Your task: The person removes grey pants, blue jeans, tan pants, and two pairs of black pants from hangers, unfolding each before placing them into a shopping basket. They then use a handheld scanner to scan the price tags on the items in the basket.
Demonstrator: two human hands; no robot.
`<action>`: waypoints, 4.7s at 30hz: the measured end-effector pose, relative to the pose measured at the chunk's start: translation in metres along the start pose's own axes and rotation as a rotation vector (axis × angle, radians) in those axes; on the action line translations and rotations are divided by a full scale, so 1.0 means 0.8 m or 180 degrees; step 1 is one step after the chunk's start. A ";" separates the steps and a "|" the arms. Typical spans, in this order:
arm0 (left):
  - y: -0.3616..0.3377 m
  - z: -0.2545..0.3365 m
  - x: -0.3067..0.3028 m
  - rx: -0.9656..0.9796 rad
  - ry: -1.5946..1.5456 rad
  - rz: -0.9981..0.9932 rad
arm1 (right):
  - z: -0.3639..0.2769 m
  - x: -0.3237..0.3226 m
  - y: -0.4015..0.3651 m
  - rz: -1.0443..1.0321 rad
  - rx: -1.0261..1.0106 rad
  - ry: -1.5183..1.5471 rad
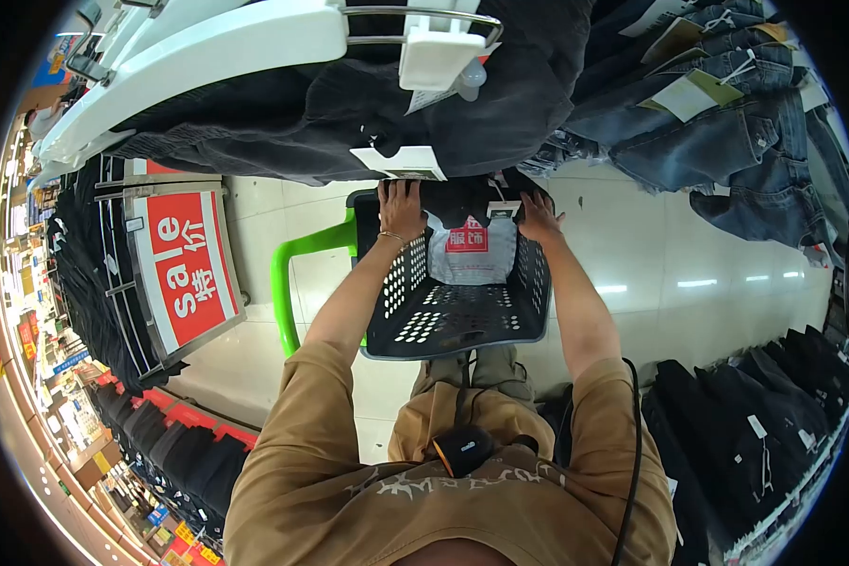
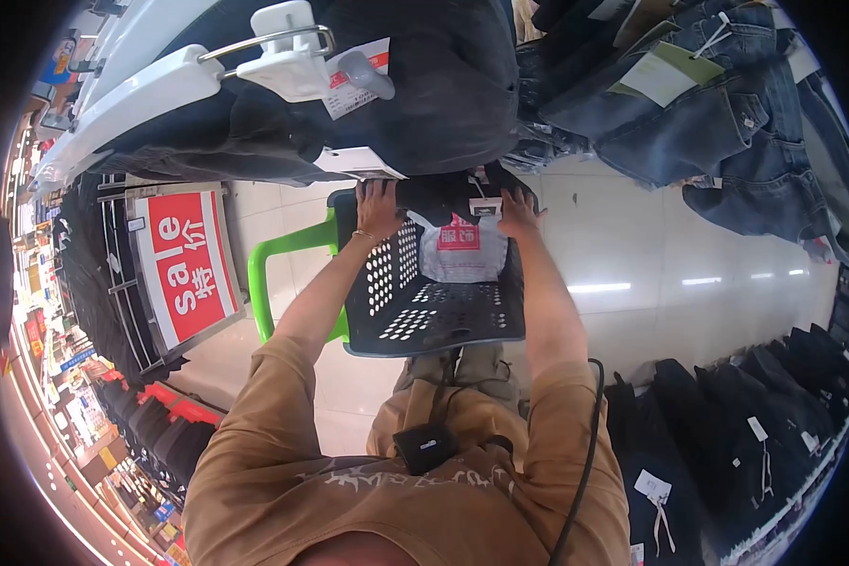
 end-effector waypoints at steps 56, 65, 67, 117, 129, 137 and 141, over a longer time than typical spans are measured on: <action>-0.244 0.101 -0.120 -0.0160 -0.3577 0.0557 | 0.333 0.282 -0.437 0.0820 0.0788 0.4296; -0.214 0.225 -0.112 -0.0034 -0.2618 0.0752 | 0.455 0.228 -0.425 0.0738 0.0641 0.4317; -0.211 0.257 -0.109 0.0058 -0.2655 0.0738 | 0.480 0.216 -0.420 0.0732 0.0576 0.4309; -0.232 0.536 -0.117 -0.0017 -0.1601 0.1942 | 0.219 -0.624 -0.559 0.4285 -0.1489 -0.0739; -0.238 0.559 -0.147 -0.0541 -0.1653 0.2262 | 0.225 -0.641 -0.545 0.4094 -0.1993 -0.0530; -0.098 0.560 -0.358 0.0317 -0.2714 0.3096 | 0.232 -0.649 -0.536 0.4115 -0.2215 -0.0324; -0.035 0.564 -0.381 0.0857 -0.3441 0.2367 | 0.231 -0.648 -0.537 0.4076 -0.2410 -0.0269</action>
Point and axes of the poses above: each hand's wrist, its own y-axis towards the middle knuckle, its own x-axis out of the palm, z = x × y, the point moved 7 cm from there along y, towards the middle knuckle, and after that the axes turned 11 degrees about -z, right-handed, at the moved point
